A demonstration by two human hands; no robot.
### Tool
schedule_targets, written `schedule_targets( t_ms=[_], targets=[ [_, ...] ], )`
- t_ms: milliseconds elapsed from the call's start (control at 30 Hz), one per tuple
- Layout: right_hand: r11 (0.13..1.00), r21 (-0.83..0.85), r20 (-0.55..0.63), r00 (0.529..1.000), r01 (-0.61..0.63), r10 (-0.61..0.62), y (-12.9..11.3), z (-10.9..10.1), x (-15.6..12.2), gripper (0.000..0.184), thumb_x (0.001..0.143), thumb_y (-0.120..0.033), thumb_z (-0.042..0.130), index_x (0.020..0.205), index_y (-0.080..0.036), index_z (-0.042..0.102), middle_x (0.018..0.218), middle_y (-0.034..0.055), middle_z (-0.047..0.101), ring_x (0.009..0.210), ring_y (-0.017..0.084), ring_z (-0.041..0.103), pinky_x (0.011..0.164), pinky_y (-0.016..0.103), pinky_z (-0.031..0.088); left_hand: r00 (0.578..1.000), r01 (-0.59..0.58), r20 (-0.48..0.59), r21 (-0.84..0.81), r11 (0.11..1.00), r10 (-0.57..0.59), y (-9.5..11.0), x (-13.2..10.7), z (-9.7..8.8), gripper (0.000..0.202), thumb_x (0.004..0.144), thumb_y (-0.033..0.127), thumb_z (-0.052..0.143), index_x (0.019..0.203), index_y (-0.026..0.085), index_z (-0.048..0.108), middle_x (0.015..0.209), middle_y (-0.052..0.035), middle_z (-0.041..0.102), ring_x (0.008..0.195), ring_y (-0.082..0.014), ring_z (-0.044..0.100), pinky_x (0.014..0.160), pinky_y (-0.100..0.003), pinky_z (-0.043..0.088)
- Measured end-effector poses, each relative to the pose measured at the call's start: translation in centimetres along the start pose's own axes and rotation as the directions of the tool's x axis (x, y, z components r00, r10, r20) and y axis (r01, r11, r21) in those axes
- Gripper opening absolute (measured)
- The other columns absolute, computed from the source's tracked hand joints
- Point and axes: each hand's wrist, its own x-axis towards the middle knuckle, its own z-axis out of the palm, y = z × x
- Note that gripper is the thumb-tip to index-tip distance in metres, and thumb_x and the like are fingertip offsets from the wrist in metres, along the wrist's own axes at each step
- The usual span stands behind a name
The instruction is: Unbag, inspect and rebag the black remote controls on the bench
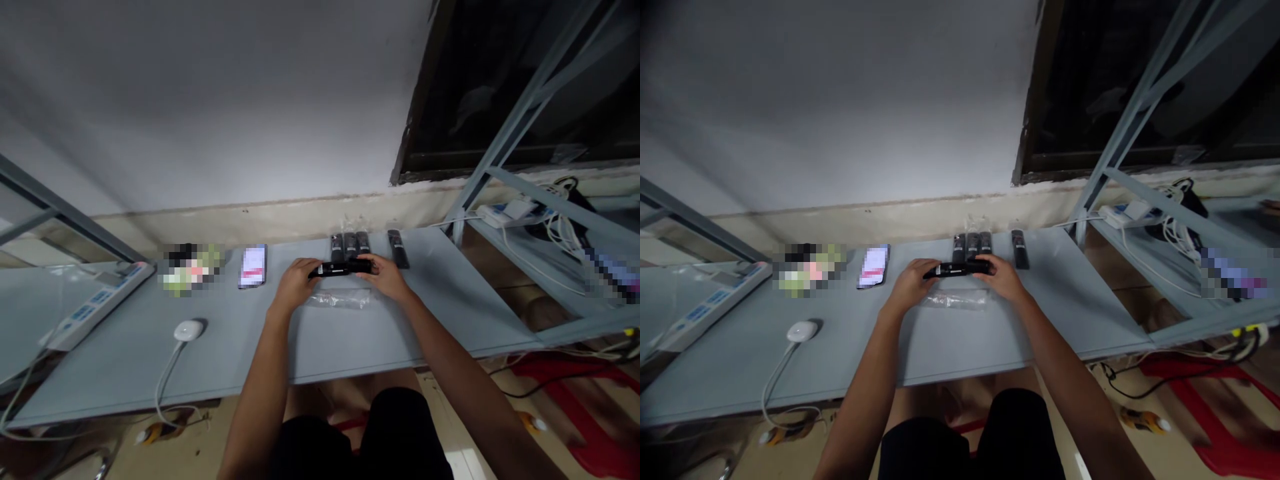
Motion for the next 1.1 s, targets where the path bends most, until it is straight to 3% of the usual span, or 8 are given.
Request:
schedule_targets(
  t_ms=[133, 267, 433, 567, 733, 967, 1100],
  targets=[
    [0.945, -0.297, -0.004, 0.99, 0.135, -0.143, -0.9, -0.7, -0.2, 0.058, 0.077, -0.036, 0.092, 0.132, -0.029, 0.075, 0.122, 0.0087, 0.079, 0.112, 0.031, 0.07, 0.107, 0.052, 0.054, 1.0, 0.005, 0.003, 0.004, 1.0, -0.005, 0.1, 0.0, 0.0, 0.045, 0.089, 0.014, 0.072, 0.134, 0.021, 0.072, 0.131, -0.0099, 0.075, 0.123, -0.0304, 0.065, 0.109, -0.051, 0.055],
    [0.89, -0.417, 0.037, 0.982, 0.182, -0.184, -1.2, -0.9, -0.5, 0.071, 0.082, -0.024, 0.085, 0.149, -0.032, 0.064, 0.124, 0.0079, 0.078, 0.114, 0.031, 0.066, 0.106, 0.053, 0.053, 1.0, 0.012, 0.01, 0.005, 1.0, -0.012, 0.0, 0.0, 0.2, 0.045, 0.088, 0.014, 0.072, 0.132, 0.022, 0.072, 0.13, -0.0087, 0.075, 0.123, -0.0299, 0.065, 0.11, -0.05, 0.055],
    [0.877, -0.437, 0.076, 0.98, 0.198, -0.184, -1.0, -0.7, -0.7, 0.079, 0.084, -0.019, 0.081, 0.157, -0.033, 0.056, 0.131, 0.0075, 0.077, 0.118, 0.031, 0.063, 0.103, 0.05, 0.054, 1.0, 0.009, 0.008, 0.013, 1.0, -0.009, 0.0, 0.0, 0.3, 0.044, 0.089, 0.014, 0.073, 0.133, 0.023, 0.072, 0.13, -0.0086, 0.075, 0.124, -0.0296, 0.064, 0.11, -0.049, 0.055],
    [0.887, -0.421, 0.055, 0.982, 0.189, -0.183, -1.1, -0.8, -0.6, 0.085, 0.083, -0.022, 0.082, 0.161, -0.032, 0.05, 0.139, 0.0097, 0.072, 0.115, 0.029, 0.066, 0.091, 0.044, 0.057, 1.0, 0.003, 0.012, 0.019, 1.0, -0.003, 0.0, -0.1, 0.3, 0.043, 0.09, 0.013, 0.071, 0.132, 0.023, 0.072, 0.13, -0.0081, 0.075, 0.123, -0.0298, 0.064, 0.109, -0.05, 0.055],
    [0.892, -0.404, 0.012, 0.976, 0.202, -0.216, -1.1, -0.9, -0.3, 0.086, 0.079, -0.024, 0.086, 0.157, -0.029, 0.051, 0.138, 0.0117, 0.069, 0.107, 0.027, 0.068, 0.08, 0.039, 0.057, 1.0, 0.006, 0.006, 0.031, 0.999, -0.006, -0.3, -0.1, 0.4, 0.043, 0.091, 0.014, 0.071, 0.133, 0.021, 0.072, 0.131, -0.0091, 0.074, 0.123, -0.03, 0.064, 0.11, -0.05, 0.055],
    [0.874, -0.435, 0.002, 0.971, 0.216, -0.238, -1.3, -0.8, -0.3, 0.078, 0.08, -0.023, 0.085, 0.152, -0.028, 0.056, 0.129, 0.0104, 0.071, 0.106, 0.027, 0.068, 0.09, 0.043, 0.057, 1.0, 0.015, 0.0, 0.038, 0.999, -0.015, -0.1, 0.0, 0.3, 0.043, 0.09, 0.014, 0.071, 0.133, 0.022, 0.072, 0.13, -0.0086, 0.075, 0.122, -0.0294, 0.065, 0.109, -0.048, 0.055],
    [0.878, -0.438, -0.007, 0.976, 0.194, -0.219, -0.8, -0.7, -0.3, 0.076, 0.079, -0.024, 0.085, 0.15, -0.028, 0.059, 0.124, 0.0098, 0.074, 0.106, 0.028, 0.069, 0.087, 0.042, 0.058, 1.0, 0.018, 0.008, 0.046, 0.999, -0.018, 0.1, 0.0, 0.3, 0.044, 0.089, 0.014, 0.071, 0.132, 0.022, 0.073, 0.131, -0.0085, 0.075, 0.122, -0.0295, 0.065, 0.11, -0.048, 0.055]
  ],
)
